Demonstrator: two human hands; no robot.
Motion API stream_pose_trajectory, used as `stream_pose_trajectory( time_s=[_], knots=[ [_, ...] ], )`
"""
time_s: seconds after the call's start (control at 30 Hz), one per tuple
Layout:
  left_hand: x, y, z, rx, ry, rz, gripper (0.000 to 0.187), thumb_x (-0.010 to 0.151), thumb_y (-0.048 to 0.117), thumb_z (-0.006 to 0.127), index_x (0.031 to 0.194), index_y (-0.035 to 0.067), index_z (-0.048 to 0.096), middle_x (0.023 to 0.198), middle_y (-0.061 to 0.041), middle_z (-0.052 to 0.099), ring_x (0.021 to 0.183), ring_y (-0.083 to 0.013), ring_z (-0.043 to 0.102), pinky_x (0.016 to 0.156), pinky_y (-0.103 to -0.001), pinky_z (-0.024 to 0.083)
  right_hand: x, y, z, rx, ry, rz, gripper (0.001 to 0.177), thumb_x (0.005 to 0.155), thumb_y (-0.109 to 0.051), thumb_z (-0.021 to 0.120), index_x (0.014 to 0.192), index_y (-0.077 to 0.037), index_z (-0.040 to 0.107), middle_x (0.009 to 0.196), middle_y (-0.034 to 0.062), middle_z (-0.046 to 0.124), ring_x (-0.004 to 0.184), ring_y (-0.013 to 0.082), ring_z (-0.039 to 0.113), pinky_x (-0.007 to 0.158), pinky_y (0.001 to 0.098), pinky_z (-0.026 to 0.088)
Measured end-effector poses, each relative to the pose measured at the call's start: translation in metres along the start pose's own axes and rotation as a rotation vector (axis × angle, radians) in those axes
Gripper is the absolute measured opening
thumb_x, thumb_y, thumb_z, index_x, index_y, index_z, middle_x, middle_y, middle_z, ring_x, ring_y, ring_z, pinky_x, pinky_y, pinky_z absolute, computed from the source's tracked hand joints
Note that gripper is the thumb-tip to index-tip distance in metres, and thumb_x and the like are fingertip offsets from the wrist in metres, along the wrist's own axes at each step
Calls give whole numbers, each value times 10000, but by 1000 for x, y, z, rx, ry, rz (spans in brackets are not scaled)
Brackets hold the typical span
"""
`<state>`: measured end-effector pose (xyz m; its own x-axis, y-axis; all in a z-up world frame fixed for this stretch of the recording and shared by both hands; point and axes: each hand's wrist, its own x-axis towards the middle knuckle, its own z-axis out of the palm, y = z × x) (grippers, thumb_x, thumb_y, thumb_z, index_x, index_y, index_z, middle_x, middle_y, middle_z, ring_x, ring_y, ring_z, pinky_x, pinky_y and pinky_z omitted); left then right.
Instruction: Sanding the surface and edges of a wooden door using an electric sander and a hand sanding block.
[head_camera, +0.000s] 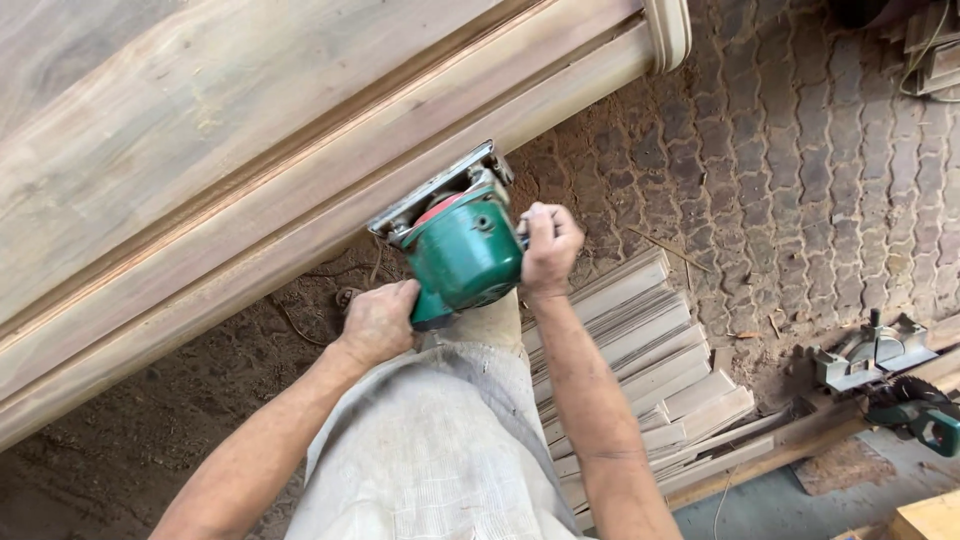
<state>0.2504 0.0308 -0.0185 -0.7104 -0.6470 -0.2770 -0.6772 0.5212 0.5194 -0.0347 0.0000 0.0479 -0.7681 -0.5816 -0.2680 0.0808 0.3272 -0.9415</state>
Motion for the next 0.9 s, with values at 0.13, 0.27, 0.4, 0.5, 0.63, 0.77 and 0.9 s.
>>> stream_pose_trajectory(
  time_s=[0.13, 0.27, 0.4, 0.5, 0.63, 0.77, 0.9],
  knots=[
    [71, 58, -48, -69, -54, -30, 403, 684, 390, 755, 967, 170, 571, 860, -37, 654, 864, -255, 721, 726, -403, 586, 66, -28, -26, -68, 4, -40, 250, 903, -129, 632, 655, -110, 655, 497, 36, 562, 443, 85, 509, 406, 223, 416],
    [118, 95, -75, 20, 58, 6, 302, 727, 352, 658, 953, 181, 554, 838, -20, 613, 812, -245, 696, 671, -399, 553, 113, -45, -45, -79, 19, 0, 254, 933, -209, 635, 699, -110, 638, 532, 66, 553, 438, 104, 480, 418, 213, 368],
    [112, 104, -105, 43, 151, -55, 272, 718, 289, 647, 953, 183, 560, 870, -15, 571, 814, -257, 670, 665, -410, 531, 117, -50, -38, -11, 75, 96, 238, 953, -235, 660, 773, -80, 644, 538, 91, 557, 420, 101, 488, 395, 186, 339],
    [72, 78, -97, -15, 130, -101, 442, 630, 399, 737, 990, 189, 589, 864, -17, 570, 820, -257, 673, 685, -408, 528, 77, -64, -6, -182, -1, 0, 200, 898, -160, 678, 720, -70, 659, 535, 80, 575, 460, 94, 506, 420, 218, 388],
    [8, 25, -73, 23, 128, -131, 439, 611, 352, 725, 1005, 204, 602, 858, 4, 587, 834, -231, 673, 703, -391, 525, 17, -37, 14, -272, -93, -41, 161, 901, -150, 704, 763, -67, 706, 580, 89, 617, 522, 108, 534, 457, 241, 416],
    [-53, -17, -82, 63, 153, -165, 365, 656, 341, 701, 985, 218, 600, 834, 20, 586, 819, -212, 671, 699, -357, 521, -57, -56, 56, -293, -162, -38, 95, 877, -103, 758, 810, -48, 719, 588, 70, 584, 567, 84, 526, 476, 238, 430],
    [-113, -61, -96, 46, 109, -196, 374, 689, 344, 697, 1031, 217, 612, 872, 19, 615, 862, -217, 692, 721, -361, 540, -121, -46, 98, -307, -168, -61, 78, 849, -116, 782, 809, -69, 735, 594, 77, 585, 578, 97, 515, 490, 269, 440]
  ],
)
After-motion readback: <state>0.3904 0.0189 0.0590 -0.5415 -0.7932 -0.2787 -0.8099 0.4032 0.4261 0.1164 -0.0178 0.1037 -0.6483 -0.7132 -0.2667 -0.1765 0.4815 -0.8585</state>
